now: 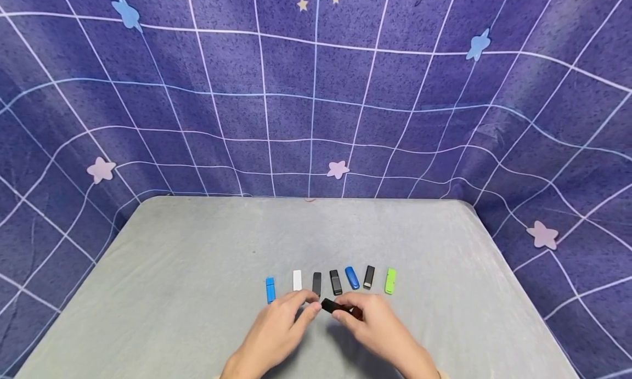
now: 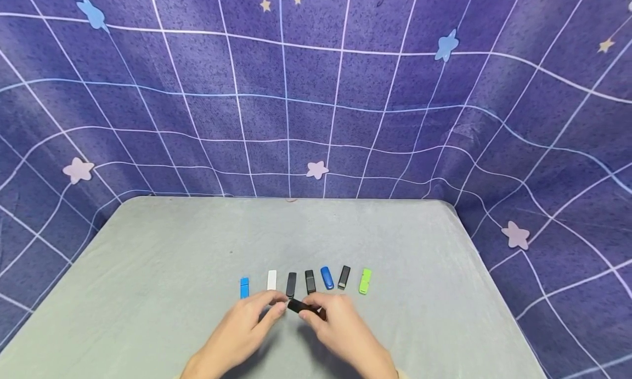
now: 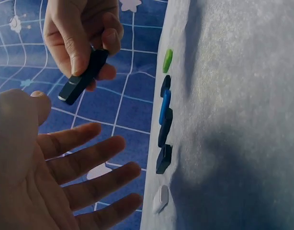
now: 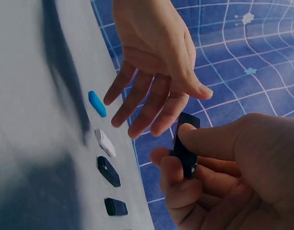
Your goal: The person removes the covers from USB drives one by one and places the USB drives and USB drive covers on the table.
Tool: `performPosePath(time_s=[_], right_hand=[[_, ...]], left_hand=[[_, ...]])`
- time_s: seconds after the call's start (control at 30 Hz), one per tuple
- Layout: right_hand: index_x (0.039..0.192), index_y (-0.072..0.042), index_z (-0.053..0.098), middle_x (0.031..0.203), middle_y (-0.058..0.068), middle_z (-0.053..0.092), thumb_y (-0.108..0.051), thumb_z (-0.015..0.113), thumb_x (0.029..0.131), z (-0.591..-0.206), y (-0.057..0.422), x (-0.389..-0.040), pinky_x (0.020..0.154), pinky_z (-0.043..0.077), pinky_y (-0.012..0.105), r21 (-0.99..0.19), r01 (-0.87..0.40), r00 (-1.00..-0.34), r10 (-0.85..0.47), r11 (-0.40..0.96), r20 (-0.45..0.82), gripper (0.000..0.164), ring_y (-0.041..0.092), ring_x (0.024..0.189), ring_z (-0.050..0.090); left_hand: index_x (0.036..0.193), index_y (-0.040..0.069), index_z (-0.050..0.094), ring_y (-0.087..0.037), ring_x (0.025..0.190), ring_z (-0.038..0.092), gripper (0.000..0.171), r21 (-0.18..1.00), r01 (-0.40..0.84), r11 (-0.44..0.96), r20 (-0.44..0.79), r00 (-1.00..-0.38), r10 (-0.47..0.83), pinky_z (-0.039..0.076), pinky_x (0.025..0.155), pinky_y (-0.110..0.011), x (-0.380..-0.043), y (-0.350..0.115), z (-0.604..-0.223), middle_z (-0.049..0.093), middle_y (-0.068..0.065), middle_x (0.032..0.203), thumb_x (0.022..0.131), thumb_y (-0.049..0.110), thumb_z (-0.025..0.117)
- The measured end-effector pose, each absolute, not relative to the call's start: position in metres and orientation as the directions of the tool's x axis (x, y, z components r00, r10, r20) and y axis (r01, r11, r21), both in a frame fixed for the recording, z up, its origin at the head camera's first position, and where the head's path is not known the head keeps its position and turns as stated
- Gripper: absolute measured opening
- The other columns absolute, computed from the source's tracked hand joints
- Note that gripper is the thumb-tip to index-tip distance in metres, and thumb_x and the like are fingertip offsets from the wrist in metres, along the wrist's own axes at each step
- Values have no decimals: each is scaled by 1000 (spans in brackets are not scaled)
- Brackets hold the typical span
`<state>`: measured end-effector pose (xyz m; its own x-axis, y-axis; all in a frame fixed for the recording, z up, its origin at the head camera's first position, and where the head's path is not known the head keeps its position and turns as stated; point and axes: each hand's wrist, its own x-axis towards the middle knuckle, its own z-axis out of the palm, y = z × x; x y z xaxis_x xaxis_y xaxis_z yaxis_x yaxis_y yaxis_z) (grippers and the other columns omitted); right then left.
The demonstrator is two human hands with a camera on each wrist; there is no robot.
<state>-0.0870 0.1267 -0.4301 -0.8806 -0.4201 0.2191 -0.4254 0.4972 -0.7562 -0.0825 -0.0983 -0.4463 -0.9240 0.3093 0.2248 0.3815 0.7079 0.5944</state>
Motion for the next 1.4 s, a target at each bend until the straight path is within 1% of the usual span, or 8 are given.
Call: performPosePath(time_s=[0.07, 0.17, 0.3, 0.57, 0.73, 0.97, 1.1, 1.4], right_hand=[[95, -14, 76, 87, -8, 71, -16, 73, 96, -431, 125, -86, 60, 48, 18, -761, -438, -871, -437, 479, 226, 4, -5, 69, 52], [97, -14, 76, 87, -9, 71, -16, 73, 96, -432, 123, -85, 60, 49, 18, -764, -460, -855, -458, 452, 244, 4, -5, 70, 52], [100, -14, 76, 89, -7, 74, -17, 72, 97, -433, 121, -83, 63, 50, 17, -744, -507, -825, -496, 436, 272, 6, -7, 72, 54], [104, -11, 77, 91, -1, 77, -17, 69, 99, -432, 121, -82, 66, 51, 14, -721, -558, -776, -568, 412, 276, 11, -9, 75, 56], [107, -13, 76, 94, -6, 76, -21, 69, 99, -432, 116, -81, 68, 52, 14, -712, -575, -770, -562, 404, 302, 13, -7, 78, 59], [103, -16, 77, 94, -9, 76, -28, 68, 98, -432, 113, -80, 74, 52, 10, -653, -647, -722, -592, 393, 359, 16, -7, 85, 63], [102, -15, 77, 94, -8, 77, -27, 66, 99, -432, 112, -80, 75, 52, 10, -653, -650, -718, -594, 388, 363, 16, -7, 86, 64], [98, -16, 76, 90, -10, 75, -33, 67, 98, -429, 110, -81, 72, 51, 9, -669, -620, -740, -589, 410, 325, 19, -8, 82, 61]], left_hand=[[95, 33, 68, 2, 79, 57, 30, 591, 407, 696, 242, -913, 329, 49, 67, -23, -82, -98, -447, 63, 21, 87, 106, 53, 48], [80, 32, 57, 4, 64, 44, 31, 588, 461, 665, 277, -887, 369, 38, 57, -17, -82, -98, -448, 46, 21, 70, 106, 48, 52], [72, 30, 48, 5, 57, 37, 38, 581, 508, 636, 299, -860, 414, 32, 52, -15, -82, -97, -450, 35, 20, 64, 107, 44, 52], [82, 31, 60, 5, 56, 42, 32, 609, 492, 622, 249, -863, 439, 36, 52, -16, -79, -96, -451, 43, 20, 63, 108, 45, 50], [81, 29, 57, 4, 59, 43, 32, 589, 512, 625, 272, -854, 443, 37, 53, -17, -77, -94, -449, 41, 19, 64, 109, 43, 49], [77, 27, 52, 4, 57, 38, 36, 600, 516, 611, 264, -849, 458, 34, 51, -16, -76, -93, -449, 36, 19, 64, 110, 39, 46], [77, 27, 54, 5, 58, 40, 35, 595, 530, 604, 279, -841, 464, 35, 52, -15, -76, -92, -449, 39, 21, 66, 110, 37, 47], [79, 28, 57, 4, 60, 44, 35, 582, 524, 622, 273, -846, 458, 39, 55, -16, -76, -91, -446, 44, 20, 67, 109, 42, 46]])
